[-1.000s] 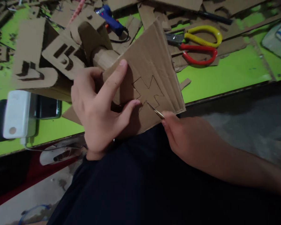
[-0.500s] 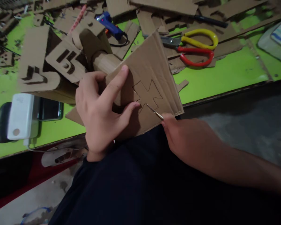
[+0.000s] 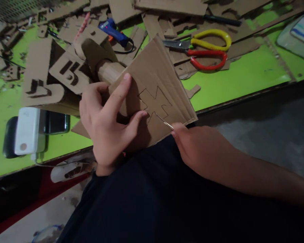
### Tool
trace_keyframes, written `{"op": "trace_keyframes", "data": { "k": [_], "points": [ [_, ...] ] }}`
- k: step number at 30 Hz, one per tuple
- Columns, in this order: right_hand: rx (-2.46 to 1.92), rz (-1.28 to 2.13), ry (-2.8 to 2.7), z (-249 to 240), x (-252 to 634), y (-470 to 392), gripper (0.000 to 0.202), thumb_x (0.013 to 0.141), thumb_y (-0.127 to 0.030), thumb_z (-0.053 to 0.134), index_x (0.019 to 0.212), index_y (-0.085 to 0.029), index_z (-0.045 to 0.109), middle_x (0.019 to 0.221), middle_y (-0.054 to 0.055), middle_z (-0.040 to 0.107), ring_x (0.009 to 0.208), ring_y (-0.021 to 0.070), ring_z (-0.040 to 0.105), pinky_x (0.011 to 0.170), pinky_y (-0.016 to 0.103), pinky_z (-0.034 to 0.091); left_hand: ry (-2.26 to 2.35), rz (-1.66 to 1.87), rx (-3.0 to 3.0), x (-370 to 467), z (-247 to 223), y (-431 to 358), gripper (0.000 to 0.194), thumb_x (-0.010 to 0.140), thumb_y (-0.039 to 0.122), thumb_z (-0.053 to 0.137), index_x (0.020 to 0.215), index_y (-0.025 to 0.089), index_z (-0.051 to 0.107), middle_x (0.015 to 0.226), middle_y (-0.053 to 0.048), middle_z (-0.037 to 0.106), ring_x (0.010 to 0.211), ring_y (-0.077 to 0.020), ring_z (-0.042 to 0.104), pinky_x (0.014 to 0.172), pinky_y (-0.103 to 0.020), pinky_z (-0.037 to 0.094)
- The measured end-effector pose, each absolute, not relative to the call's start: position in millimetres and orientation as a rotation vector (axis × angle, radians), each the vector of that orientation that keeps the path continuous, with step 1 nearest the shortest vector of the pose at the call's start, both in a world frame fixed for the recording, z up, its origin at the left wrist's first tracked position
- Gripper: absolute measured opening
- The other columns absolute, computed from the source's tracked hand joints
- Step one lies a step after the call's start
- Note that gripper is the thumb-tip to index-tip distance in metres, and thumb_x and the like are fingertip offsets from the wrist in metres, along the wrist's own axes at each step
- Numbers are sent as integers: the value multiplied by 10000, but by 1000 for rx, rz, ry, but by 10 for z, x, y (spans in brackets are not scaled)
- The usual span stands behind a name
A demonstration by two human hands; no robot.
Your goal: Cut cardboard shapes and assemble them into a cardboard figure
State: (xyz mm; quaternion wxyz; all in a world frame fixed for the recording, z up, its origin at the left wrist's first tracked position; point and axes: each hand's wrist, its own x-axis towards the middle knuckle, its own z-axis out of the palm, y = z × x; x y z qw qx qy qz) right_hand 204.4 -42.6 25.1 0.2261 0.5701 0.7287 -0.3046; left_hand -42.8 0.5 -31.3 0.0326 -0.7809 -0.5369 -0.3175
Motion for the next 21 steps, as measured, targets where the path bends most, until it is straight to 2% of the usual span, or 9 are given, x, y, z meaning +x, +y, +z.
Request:
{"op": "trace_keyframes", "data": {
  "k": [2,6,7,10,13,15,19,21],
  "points": [
    [1550,-829,1964,249,2055,-449,302,1178,-215,402,1384,-218,623,905,95,826,787,343,844,620,390,306,-1684,-924,-2413,-440,-315,10,851,1053,636,903,1822,544,548,1496,-107,614,1429,-414,690,1237,-671,611],
    [1589,-774,1994,158,2030,-436,306,1200,-243,378,1375,-210,627,847,96,803,735,320,821,604,370,307,-1520,-1053,-2412,-461,-360,48,821,1073,721,826,1814,456,594,1426,-129,611,1426,-472,705,1177,-751,600],
    [1610,-756,2030,129,2020,-427,322,1211,-255,357,1373,-206,631,835,100,799,725,320,817,601,366,305,-1513,-1067,-2412,-461,-361,50,824,1065,723,829,1813,470,595,1426,-129,616,1430,-480,704,1178,-764,596],
    [1643,-699,2109,89,2009,-412,363,1228,-277,317,1375,-203,642,802,100,788,719,335,823,598,367,308,-1685,-990,-2429,-450,-330,24,848,1037,643,884,1811,607,539,1522,-96,633,1461,-457,687,1258,-748,586],
    [1604,-723,2022,142,2036,-439,337,1224,-268,341,1370,-217,641,827,94,808,772,350,857,597,376,322,-1712,-970,-2426,-441,-310,-1,847,1029,672,881,1798,642,529,1542,-69,637,1451,-439,690,1255,-741,597],
    [1565,-734,1961,201,2061,-463,330,1214,-253,360,1386,-210,638,863,106,826,804,353,873,601,381,322,-1698,-958,-2430,-444,-321,4,835,1038,684,868,1801,629,534,1534,-71,639,1441,-426,696,1241,-724,606],
    [1546,-790,1957,248,2070,-457,350,1178,-210,361,1378,-174,646,831,126,810,776,356,864,590,381,303,-1577,-1023,-2426,-452,-349,32,814,1040,694,848,1794,496,610,1459,-125,637,1427,-457,704,1200,-733,597],
    [1566,-819,2005,223,2054,-430,349,1158,-181,357,1347,-169,650,806,122,795,738,346,845,581,373,298,-1593,-1001,-2423,-448,-340,33,814,1040,670,852,1798,515,599,1461,-128,644,1428,-467,701,1218,-739,587]
  ]
}}
